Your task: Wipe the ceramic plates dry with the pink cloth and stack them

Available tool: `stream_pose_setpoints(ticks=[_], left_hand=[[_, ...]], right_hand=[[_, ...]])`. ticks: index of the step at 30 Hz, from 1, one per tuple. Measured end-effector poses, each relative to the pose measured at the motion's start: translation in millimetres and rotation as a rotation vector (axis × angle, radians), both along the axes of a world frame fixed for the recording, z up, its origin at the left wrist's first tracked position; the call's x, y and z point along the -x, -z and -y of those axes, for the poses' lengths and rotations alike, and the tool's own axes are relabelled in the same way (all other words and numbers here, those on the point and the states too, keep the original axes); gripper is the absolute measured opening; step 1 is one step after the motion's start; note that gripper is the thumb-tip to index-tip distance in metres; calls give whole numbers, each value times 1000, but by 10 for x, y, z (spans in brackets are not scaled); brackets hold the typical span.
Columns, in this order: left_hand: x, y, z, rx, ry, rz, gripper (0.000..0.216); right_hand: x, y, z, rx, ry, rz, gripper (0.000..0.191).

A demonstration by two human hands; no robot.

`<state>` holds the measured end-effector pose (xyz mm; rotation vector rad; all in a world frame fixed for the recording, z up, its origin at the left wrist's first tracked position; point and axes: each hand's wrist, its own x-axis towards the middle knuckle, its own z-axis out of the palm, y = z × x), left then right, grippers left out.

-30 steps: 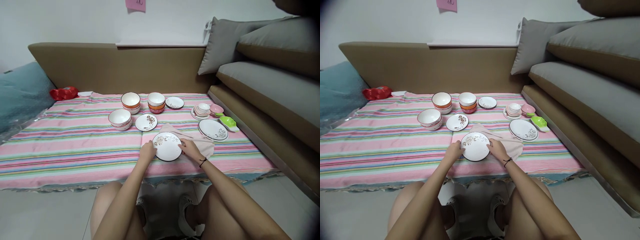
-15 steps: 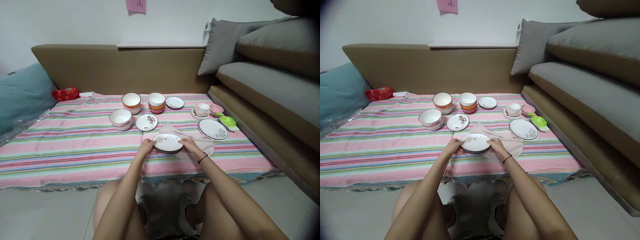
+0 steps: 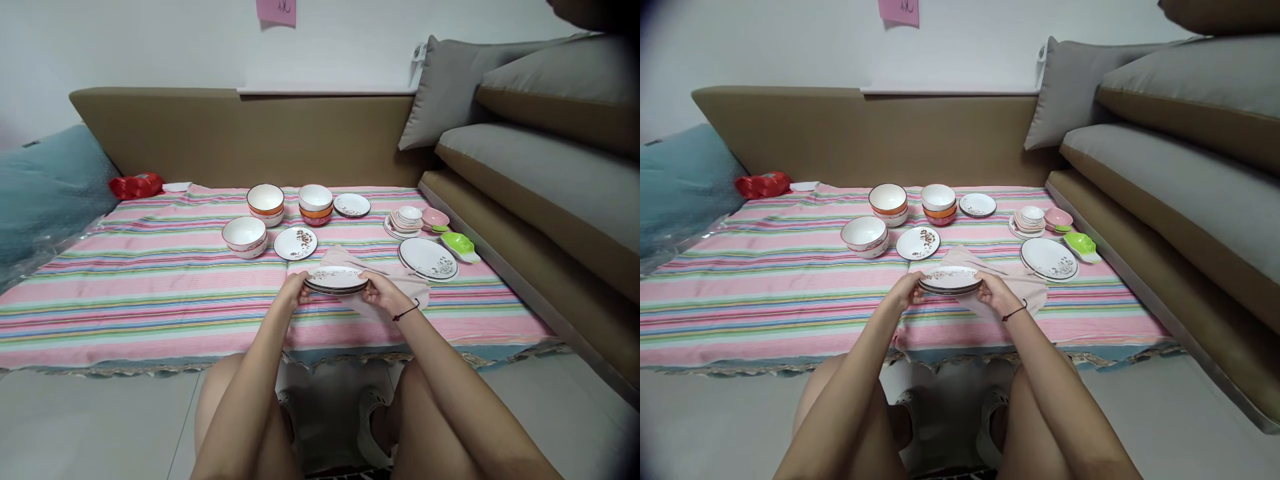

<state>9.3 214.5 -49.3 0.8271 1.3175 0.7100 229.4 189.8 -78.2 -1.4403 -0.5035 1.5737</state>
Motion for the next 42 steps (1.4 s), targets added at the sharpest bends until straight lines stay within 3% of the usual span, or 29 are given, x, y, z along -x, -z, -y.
stream_pose_setpoints(ticks=[6, 8, 13, 17, 21, 23, 26, 29, 35, 42], left_hand=[[54, 6, 7, -106, 52, -210, 11], [80, 51, 5, -156, 75, -324, 3], [78, 251, 25, -309, 127, -640, 22], [35, 366, 57, -353, 192, -787, 19], [52, 347, 78, -390, 216, -850, 21], [82, 306, 73, -391, 201, -862, 22], [125, 260, 45, -381, 144, -856, 25], [145, 281, 8, -354, 97, -809, 25], [121, 444, -7, -233, 53, -595, 13], [108, 464, 29, -91, 7, -337, 8]], right_hand=[[-17, 15, 10, -65, -124, 109, 7], [-24, 7, 19, -121, -189, 169, 18], [-22, 72, 40, -252, -309, 358, 41], [-12, 196, 58, -293, -337, 535, 42], [-82, 215, 72, -335, -344, 703, 33], [-153, 192, 63, -344, -319, 767, 26], [-252, 180, 34, -335, -261, 806, 37], [-255, 211, 22, -317, -267, 781, 34], [-68, 210, 38, -322, -315, 798, 13], [-65, 122, 3, -393, -221, 819, 9]])
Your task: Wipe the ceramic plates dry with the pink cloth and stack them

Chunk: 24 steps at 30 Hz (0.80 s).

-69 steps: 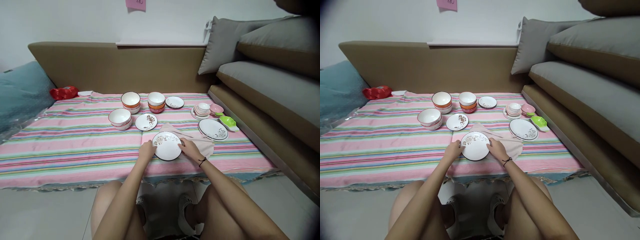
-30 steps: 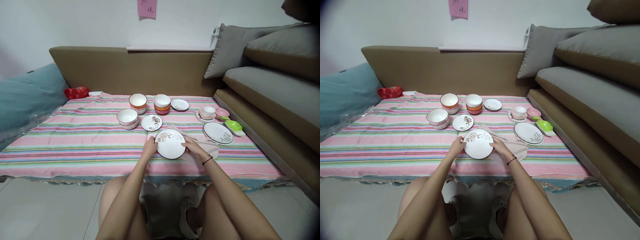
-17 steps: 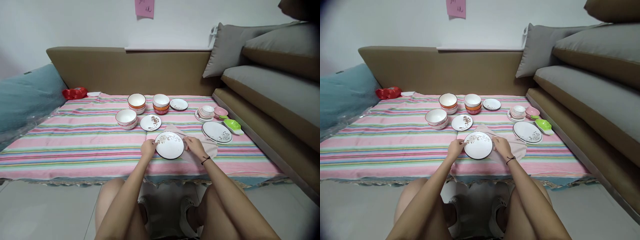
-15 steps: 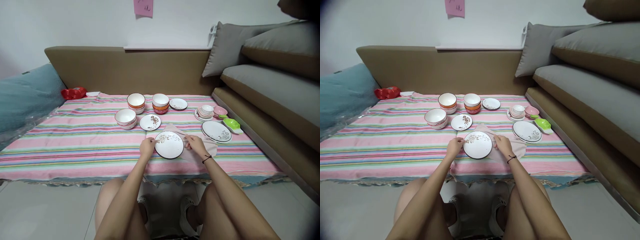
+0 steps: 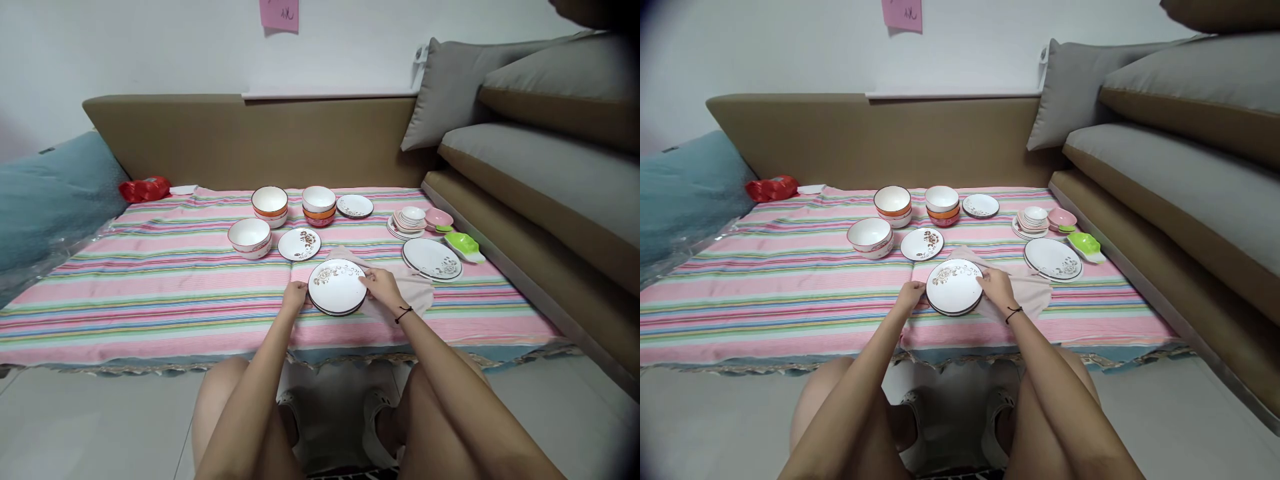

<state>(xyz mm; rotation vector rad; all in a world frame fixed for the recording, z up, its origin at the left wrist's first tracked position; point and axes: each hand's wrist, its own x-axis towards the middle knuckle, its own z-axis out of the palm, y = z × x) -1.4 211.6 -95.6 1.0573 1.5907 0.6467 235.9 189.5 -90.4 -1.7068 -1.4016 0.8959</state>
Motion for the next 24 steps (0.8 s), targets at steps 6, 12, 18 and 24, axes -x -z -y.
stream_pose_setpoints(ticks=[6, 12, 18, 24], left_hand=[[14, -34, 15, 29, -30, 87, 7], [1, -102, 28, 44, -43, 106, 15], [-36, -64, 26, 4, 32, -11, 17], [-156, -9, 72, -153, 124, -229, 2]], right_hand=[[20, 29, 13, 24, 5, -100, 12], [125, 40, -24, 82, -18, -242, 22], [-45, -60, -35, 0, 111, -378, 20], [-332, -86, -13, -88, 342, -405, 23]])
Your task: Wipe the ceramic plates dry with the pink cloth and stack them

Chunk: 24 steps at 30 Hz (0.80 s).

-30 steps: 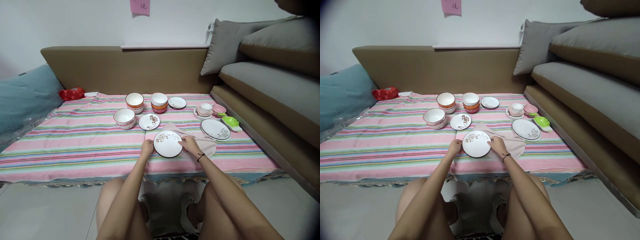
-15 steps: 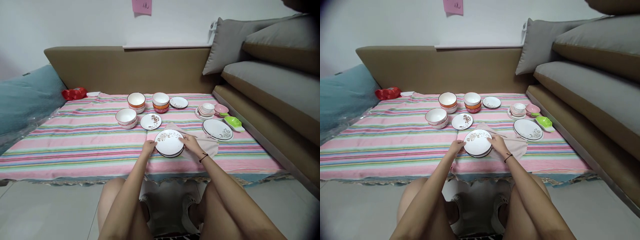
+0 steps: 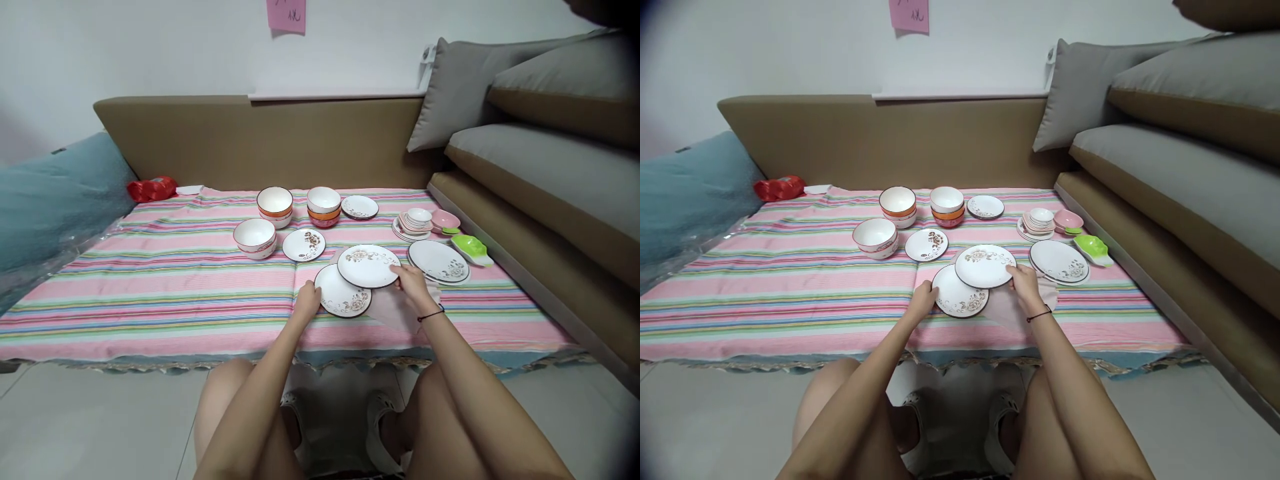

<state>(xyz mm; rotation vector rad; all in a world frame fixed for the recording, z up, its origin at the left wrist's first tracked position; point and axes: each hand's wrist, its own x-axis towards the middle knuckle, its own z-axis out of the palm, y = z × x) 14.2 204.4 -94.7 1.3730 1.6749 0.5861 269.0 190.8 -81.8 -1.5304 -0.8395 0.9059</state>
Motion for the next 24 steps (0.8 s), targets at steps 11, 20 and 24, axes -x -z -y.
stream_pose_setpoints(ticks=[11, 20, 24], left_hand=[[517, -767, -32, -493, -67, -49, 18], [159, -500, -65, -188, -99, 399, 12], [-36, -271, -56, -118, -58, 408, 5]], right_hand=[[-43, 98, -23, -13, 20, -28, 21], [266, 264, 88, 108, -367, -3, 23], [178, 320, 94, 125, -463, 110, 19]])
